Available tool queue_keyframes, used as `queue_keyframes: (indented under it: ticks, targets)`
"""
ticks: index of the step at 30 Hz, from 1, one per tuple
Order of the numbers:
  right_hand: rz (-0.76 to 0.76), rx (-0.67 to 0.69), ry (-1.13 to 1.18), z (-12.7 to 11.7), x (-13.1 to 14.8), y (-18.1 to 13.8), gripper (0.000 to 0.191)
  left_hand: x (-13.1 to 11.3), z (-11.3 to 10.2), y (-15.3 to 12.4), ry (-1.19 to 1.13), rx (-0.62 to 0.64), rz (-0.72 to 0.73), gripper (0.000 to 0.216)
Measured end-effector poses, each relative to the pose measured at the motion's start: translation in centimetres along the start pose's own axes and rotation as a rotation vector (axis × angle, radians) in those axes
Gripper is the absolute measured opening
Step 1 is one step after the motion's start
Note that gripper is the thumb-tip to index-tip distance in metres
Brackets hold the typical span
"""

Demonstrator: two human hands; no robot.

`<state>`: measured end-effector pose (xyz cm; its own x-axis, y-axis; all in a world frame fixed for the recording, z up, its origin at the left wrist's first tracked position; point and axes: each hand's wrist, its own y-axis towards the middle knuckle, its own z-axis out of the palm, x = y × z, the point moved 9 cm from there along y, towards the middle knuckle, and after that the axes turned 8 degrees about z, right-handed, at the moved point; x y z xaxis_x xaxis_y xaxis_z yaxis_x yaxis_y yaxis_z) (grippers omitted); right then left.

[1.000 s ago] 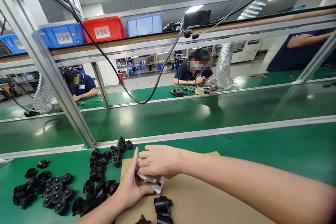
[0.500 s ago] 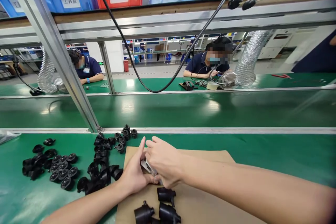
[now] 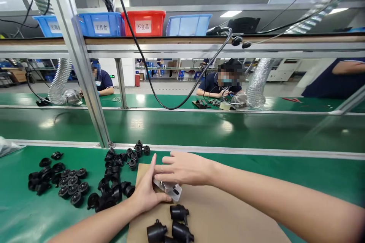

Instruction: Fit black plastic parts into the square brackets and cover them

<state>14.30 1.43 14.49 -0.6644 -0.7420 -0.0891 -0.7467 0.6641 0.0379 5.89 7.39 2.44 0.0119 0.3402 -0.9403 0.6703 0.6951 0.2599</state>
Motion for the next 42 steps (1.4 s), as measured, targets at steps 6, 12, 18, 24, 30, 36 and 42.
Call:
queue_keyframes:
  ticks: [6, 12, 18, 24, 30, 36, 42]
  targets:
    - [-0.286, 0.073, 0.015, 1.5, 0.0, 0.3, 0.034, 0.9, 0.5, 0.0, -0.099, 0.035, 0.013, 0.154]
    - [-0.489, 0.182, -0.056, 3.0, 0.6, 1.5, 0.024, 1.6, 0.9, 0.2, -0.152, 0.032, -0.079, 0.161]
    - [-0.389, 0.153, 0.037, 3.7, -0.2, 1.7, 0.033, 1.8, 1.9, -0.1, -0.29, 0.034, -0.139, 0.157]
    - [-0.205, 0.109, -0.001, 4.0, -0.6, 1.3, 0.043, 1.9, 1.7, 0.0, -0.235, 0.033, -0.092, 0.153]
    - [0.155, 0.062, 0.114, 2.7, -1.0, 0.5, 0.044, 0.7, 0.6, 0.0, -0.043, -0.009, -0.056, 0.142]
    - [0.572, -0.269, 0.536, 1.4, -2.8, -3.7, 0.061, 0.5, -0.4, 0.1, 0.085, -0.054, 0.061, 0.126]
    - [0.976, -0.421, 0.561, 7.4, -5.8, -10.5, 0.06, -0.3, -1.4, -0.1, 0.235, -0.151, 0.34, 0.083]
